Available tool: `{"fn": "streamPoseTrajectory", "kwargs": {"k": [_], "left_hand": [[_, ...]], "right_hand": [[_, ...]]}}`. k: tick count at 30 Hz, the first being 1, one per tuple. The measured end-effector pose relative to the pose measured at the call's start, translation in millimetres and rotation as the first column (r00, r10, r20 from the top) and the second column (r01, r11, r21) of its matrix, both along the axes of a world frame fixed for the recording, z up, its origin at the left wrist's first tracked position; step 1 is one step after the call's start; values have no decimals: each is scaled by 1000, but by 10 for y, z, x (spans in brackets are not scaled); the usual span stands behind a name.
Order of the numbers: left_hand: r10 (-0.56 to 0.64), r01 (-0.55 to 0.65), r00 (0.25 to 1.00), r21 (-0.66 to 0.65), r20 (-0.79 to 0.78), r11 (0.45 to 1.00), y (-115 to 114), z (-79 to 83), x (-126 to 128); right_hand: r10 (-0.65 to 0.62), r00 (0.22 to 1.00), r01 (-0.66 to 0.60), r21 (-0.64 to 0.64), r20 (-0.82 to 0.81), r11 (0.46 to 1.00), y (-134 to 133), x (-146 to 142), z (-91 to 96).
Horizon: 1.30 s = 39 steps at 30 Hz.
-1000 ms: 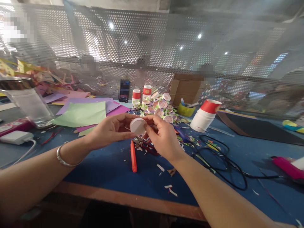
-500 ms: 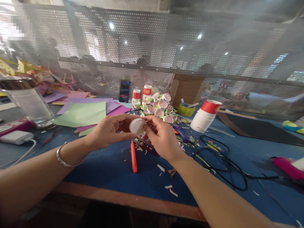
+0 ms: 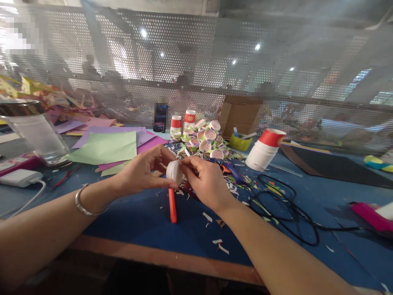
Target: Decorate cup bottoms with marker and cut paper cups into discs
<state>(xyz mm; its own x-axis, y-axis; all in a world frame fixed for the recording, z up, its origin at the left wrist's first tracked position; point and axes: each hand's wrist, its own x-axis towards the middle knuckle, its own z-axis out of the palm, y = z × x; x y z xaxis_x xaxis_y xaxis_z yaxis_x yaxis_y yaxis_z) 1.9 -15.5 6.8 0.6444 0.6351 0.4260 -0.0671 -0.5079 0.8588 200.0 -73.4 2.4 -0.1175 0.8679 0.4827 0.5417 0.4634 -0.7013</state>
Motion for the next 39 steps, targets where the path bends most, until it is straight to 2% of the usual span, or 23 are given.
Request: {"fn": "streamPoseTrajectory", "kwargs": {"k": [9, 17, 19, 22, 24, 26, 29, 32, 34, 36, 39], "left_hand": [[8, -2, 997, 67, -81, 998, 10, 16, -3], [-12, 18, 992, 47, -128, 999, 14, 43, -65], [7, 13, 973, 86, -229, 996, 58, 62, -133], [70, 36, 902, 236, -426, 971, 131, 118, -245], [126, 33, 879, 322, -460, 946, 156, 156, -286], [161, -5, 889, 343, -428, 939, 149, 176, -277], [113, -40, 933, 213, -342, 976, 90, 143, -182], [10, 0, 963, 36, -268, 999, 21, 65, -58], [-32, 24, 968, -37, -249, 999, -8, 31, 0], [-7, -14, 970, -86, -241, 996, -19, 28, 25], [118, -153, 959, -120, -257, 981, -2, 69, 7]], "right_hand": [[-58, 996, 56, 21, 72, 998, 6, -2, -6], [-82, 993, 82, 7, 88, 997, -14, -23, 18], [-98, 992, 97, 11, 74, 995, -7, -3, 18], [-120, 989, 118, 29, 85, 993, 9, 26, 6], [-125, 987, 122, 29, 104, 992, 17, 31, -5], [-124, 985, 121, 27, 123, 992, 19, 25, -12], [-120, 979, 118, 24, 166, 993, 17, 11, -12], [-122, 969, 121, 18, 217, 992, 21, 12, -9], [-122, 967, 122, 13, 224, 992, 33, 23, -12], [-120, 970, 122, 6, 212, 993, 46, 36, -17], [-117, 975, 121, -11, 189, 993, 50, 45, -8]]}}
